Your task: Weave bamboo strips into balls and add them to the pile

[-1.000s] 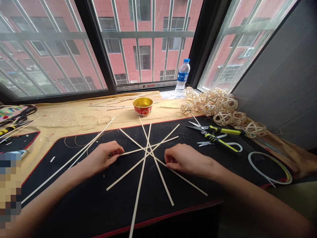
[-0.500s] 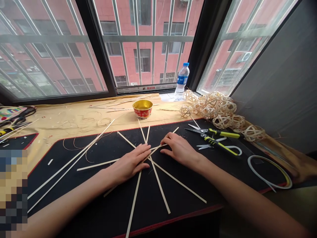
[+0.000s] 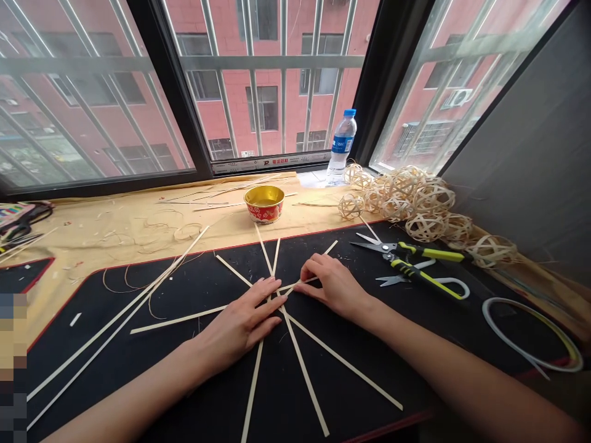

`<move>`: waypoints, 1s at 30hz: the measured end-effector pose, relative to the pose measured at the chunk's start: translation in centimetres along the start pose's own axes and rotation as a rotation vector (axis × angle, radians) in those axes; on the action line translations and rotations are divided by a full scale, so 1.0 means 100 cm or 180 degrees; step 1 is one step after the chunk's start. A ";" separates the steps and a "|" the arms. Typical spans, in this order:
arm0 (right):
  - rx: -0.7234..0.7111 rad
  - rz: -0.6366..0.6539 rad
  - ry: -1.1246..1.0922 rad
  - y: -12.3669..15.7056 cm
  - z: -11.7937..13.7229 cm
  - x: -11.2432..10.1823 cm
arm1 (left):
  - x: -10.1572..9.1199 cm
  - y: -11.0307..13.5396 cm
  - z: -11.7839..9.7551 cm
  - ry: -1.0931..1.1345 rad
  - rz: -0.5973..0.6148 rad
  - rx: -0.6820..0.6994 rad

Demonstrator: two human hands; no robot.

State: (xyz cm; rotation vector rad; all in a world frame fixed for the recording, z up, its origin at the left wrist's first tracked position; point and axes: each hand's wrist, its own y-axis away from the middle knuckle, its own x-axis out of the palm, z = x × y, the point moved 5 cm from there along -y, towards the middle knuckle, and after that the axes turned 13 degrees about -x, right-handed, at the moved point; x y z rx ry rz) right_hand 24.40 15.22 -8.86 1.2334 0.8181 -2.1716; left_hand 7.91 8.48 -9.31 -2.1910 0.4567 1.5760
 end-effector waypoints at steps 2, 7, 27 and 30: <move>0.0025 0.0022 -0.0005 0.000 -0.001 0.000 | 0.000 0.000 0.000 0.0000 -0.0003 -0.0003; -0.0069 -0.0003 -0.0038 -0.001 -0.001 0.001 | -0.001 -0.001 -0.001 0.0011 -0.0014 -0.0017; -0.0274 -0.0324 -0.0442 0.001 0.005 0.006 | -0.018 0.007 0.002 -0.0005 -0.1057 -0.0423; -0.0253 -0.0315 -0.0445 0.001 0.007 0.008 | -0.017 0.005 0.001 0.0015 -0.0962 -0.0449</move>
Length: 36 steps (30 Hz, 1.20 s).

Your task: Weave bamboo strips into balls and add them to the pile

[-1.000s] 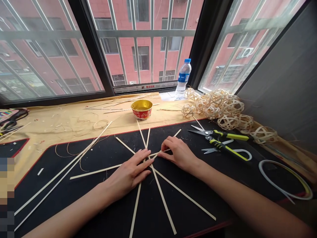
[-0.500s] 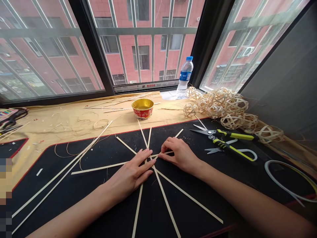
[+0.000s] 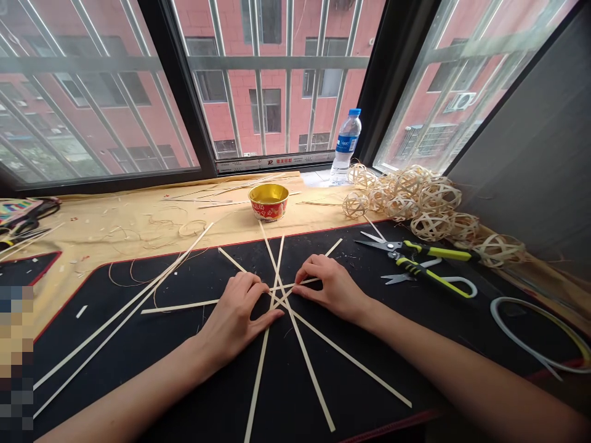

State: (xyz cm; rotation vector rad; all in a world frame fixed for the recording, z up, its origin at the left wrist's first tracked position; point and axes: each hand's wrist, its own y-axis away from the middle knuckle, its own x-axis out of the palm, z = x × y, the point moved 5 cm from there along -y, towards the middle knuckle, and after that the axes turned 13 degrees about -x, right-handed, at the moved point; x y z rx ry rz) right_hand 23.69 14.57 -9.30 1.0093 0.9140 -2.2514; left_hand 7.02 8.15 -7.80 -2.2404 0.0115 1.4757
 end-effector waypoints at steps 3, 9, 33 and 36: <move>0.0080 -0.0034 0.0009 0.000 -0.001 0.002 | 0.003 -0.002 0.000 0.0037 0.0100 -0.0057; 0.0131 -0.0070 -0.0039 -0.002 -0.002 0.003 | 0.007 -0.006 0.002 0.0018 0.0209 -0.0251; 0.0082 -0.0045 -0.0059 -0.002 0.000 0.003 | 0.009 -0.014 0.001 -0.0002 0.0336 -0.0267; 0.0072 -0.0066 -0.0082 -0.002 0.000 0.004 | 0.009 -0.013 0.001 0.0020 0.0322 -0.0263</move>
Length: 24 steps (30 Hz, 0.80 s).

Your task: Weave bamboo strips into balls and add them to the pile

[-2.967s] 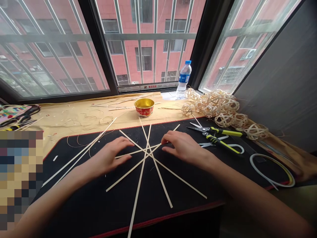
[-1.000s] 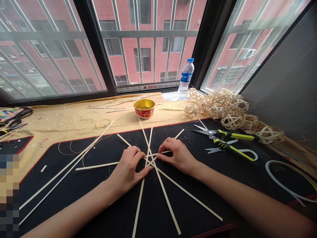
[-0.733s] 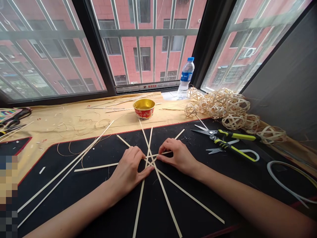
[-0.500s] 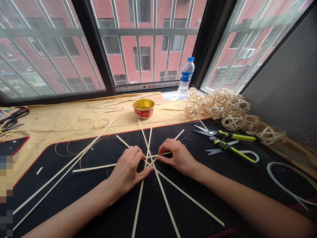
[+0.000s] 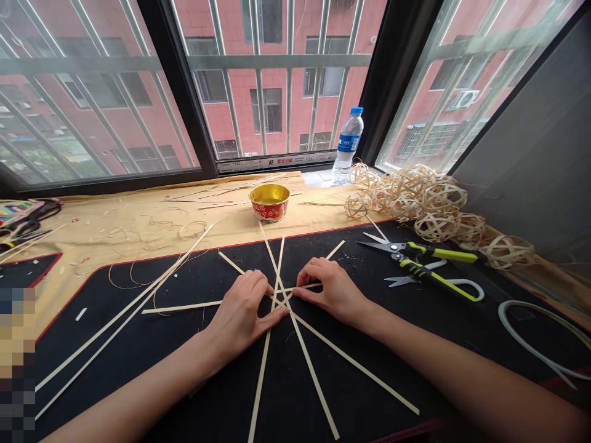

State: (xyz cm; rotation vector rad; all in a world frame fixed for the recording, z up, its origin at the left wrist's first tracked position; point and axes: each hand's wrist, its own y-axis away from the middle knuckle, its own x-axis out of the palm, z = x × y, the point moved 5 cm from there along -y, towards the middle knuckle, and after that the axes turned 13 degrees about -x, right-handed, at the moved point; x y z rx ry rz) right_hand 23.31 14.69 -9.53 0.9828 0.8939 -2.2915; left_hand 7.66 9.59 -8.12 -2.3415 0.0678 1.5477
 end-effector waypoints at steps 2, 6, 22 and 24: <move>0.0007 -0.0012 0.0003 0.000 0.000 0.000 | 0.000 0.000 0.000 -0.0005 -0.0003 0.0008; 0.0001 -0.0007 -0.0007 0.000 0.002 -0.002 | 0.000 0.002 -0.001 -0.0056 -0.0066 0.0083; 0.0214 0.0338 0.0158 0.007 -0.009 -0.024 | -0.010 0.007 -0.002 0.0076 -0.0500 0.0152; 0.0243 0.0363 0.0181 0.007 -0.010 -0.022 | -0.008 0.006 -0.003 -0.0010 -0.0324 0.0197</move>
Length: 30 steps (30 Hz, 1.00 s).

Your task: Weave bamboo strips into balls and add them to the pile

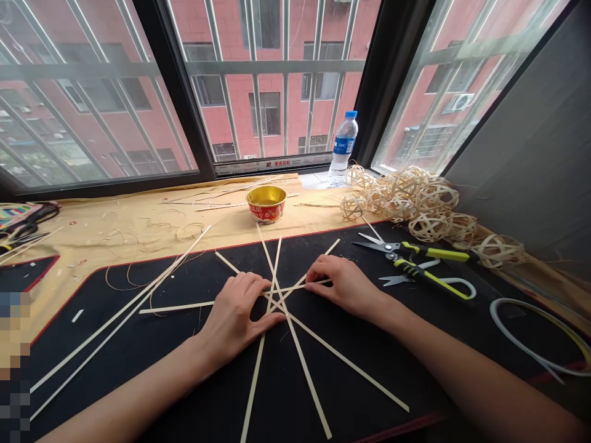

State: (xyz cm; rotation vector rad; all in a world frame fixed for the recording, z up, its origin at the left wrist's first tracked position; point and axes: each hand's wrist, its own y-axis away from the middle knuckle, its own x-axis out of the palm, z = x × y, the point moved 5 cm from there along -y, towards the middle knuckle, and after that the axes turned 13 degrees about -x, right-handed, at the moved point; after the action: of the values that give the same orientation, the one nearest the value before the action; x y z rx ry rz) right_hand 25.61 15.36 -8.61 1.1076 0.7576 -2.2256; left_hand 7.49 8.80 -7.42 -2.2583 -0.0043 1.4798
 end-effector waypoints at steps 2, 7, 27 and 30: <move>-0.0007 0.0005 0.0016 0.000 0.000 0.001 | 0.002 -0.001 0.000 -0.0056 0.0122 -0.0025; -0.0052 -0.0117 -0.0043 0.001 0.005 -0.004 | 0.005 -0.002 0.000 -0.0069 0.0260 -0.0034; -0.0318 0.1088 -0.0408 0.009 0.031 0.005 | 0.012 -0.001 0.001 -0.0160 0.0456 0.0341; -0.0385 0.1084 -0.0492 0.008 0.031 0.005 | 0.013 -0.002 0.001 -0.0145 0.0492 0.0323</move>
State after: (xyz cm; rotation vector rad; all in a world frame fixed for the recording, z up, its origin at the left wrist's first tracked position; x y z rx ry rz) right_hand 24.26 12.53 -7.67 0.9172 0.5813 -1.9260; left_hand 7.94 9.29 -8.51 -2.1850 0.2312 1.5721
